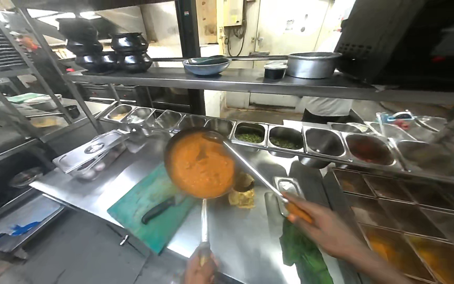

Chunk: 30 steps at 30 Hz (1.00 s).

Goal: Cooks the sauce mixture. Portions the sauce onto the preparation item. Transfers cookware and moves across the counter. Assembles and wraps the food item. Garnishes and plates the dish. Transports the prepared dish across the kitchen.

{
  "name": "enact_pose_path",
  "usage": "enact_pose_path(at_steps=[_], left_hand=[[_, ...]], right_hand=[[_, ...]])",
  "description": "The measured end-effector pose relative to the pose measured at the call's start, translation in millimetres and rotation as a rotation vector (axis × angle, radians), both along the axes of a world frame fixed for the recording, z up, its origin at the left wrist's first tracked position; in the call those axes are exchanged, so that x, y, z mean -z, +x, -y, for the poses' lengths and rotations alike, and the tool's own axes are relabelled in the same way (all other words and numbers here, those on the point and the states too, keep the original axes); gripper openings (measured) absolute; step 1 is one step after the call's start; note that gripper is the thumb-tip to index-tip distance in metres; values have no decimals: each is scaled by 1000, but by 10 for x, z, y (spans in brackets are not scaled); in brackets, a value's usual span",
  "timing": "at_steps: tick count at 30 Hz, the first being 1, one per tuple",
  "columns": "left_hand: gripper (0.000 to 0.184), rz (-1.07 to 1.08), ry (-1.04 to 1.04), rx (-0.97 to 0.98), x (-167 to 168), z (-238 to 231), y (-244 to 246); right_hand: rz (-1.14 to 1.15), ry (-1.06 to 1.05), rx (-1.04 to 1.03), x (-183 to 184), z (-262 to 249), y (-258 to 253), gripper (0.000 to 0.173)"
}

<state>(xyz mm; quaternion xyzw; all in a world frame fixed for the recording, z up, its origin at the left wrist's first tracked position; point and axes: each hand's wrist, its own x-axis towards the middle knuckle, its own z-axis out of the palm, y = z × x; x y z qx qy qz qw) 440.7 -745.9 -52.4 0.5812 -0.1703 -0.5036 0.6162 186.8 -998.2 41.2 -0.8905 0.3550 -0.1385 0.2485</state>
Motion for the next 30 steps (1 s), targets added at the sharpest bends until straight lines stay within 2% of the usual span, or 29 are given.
enact_pose_path(at_steps=[2, 4, 6, 8, 11, 13, 14, 18, 20, 23, 27, 30], left_hand=[[16, -19, -18, 15, -6, 85, -64], [18, -8, -21, 38, -10, 172, -94], [18, 9, -17, 50, -32, 253, -101], [17, 19, -17, 49, -65, 319, -80], [16, 18, 3, 40, -96, 392, -86], [15, 25, 25, 22, -93, 433, -149], [15, 33, 36, 13, -92, 449, -186], [18, 64, 41, -37, -2, 518, -326], [21, 99, 43, -54, 54, 555, -388], [23, 136, 54, -62, 142, 652, -488], [24, 186, 50, -108, 258, 811, -617], [25, 216, 70, -122, 313, 885, -646]], right_hand=[[5, 65, 15, 243, -109, 386, 57], [-80, 10, 0, 388, -272, 509, 58], [-185, -179, -33, 506, -396, 304, 58], [-245, -367, -44, 478, -393, -126, 55], [-261, -569, -46, 403, -45, -695, 54], [-169, -625, -35, 450, 287, -790, 53], [-122, -579, -25, 458, 412, -741, 54], [-113, -166, 12, 273, 676, -361, 56], [-142, -82, 15, 242, 698, -268, 58], [-175, 76, -4, 241, 623, -353, 59], [-160, 418, 42, 195, 487, -597, 57], [-154, 553, 41, 196, 465, -735, 57]])
